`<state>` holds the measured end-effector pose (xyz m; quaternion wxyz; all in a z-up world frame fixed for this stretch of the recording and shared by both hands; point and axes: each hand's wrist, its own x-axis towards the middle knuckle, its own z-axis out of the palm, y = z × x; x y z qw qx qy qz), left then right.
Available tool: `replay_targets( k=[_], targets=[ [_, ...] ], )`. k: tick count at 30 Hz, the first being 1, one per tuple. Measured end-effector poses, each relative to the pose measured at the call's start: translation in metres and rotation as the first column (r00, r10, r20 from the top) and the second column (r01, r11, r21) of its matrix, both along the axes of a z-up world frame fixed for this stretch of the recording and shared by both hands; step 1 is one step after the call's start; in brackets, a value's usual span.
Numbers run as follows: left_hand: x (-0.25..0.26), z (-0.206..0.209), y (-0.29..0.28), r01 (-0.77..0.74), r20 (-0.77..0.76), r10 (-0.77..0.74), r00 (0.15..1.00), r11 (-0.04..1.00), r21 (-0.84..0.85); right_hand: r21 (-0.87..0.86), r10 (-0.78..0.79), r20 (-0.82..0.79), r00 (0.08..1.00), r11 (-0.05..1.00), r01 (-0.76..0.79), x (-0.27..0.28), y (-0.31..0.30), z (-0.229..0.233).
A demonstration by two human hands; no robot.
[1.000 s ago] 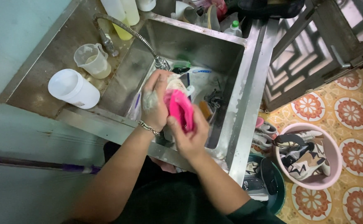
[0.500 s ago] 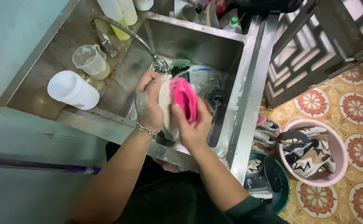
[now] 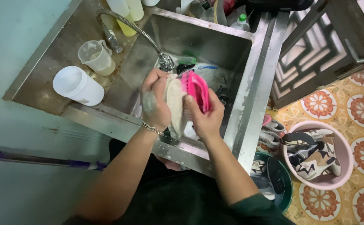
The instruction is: The person cleans shoes in a sink by rinsing them under a faucet, scrubbing the soles and uppers with a pink brush, and applying cleaning solution from a bottle.
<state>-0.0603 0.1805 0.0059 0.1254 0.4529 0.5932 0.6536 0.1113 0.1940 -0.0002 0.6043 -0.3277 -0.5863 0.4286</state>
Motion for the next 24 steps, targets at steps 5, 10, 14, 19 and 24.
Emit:
replay_targets(
  k=[5,10,14,19,24],
  targets=[
    [0.002,0.005,0.0,0.015,-0.484,0.078,0.872,0.983,0.185,0.089,0.033,0.022,0.999,0.995,-0.035,-0.003,-0.034,0.018],
    [0.001,0.008,0.005,0.062,-0.219,-0.052,0.974,0.997,0.039,0.087,0.003,0.026,1.0,0.996,-0.005,-0.001,-0.004,0.013],
    [0.006,0.038,-0.003,0.115,-0.157,-0.115,0.981,0.993,-0.011,0.105,0.023,0.073,0.997,0.994,-0.031,0.003,-0.015,-0.004],
    [0.003,0.021,-0.002,0.089,-0.293,-0.071,0.953,0.995,0.049,0.081,0.037,0.044,0.998,0.996,-0.041,0.0,-0.007,0.019],
    [-0.014,-0.023,0.01,0.08,-0.408,-0.051,0.912,0.995,0.055,0.19,0.052,0.115,0.992,0.979,-0.073,0.012,0.002,0.024]
  ],
)
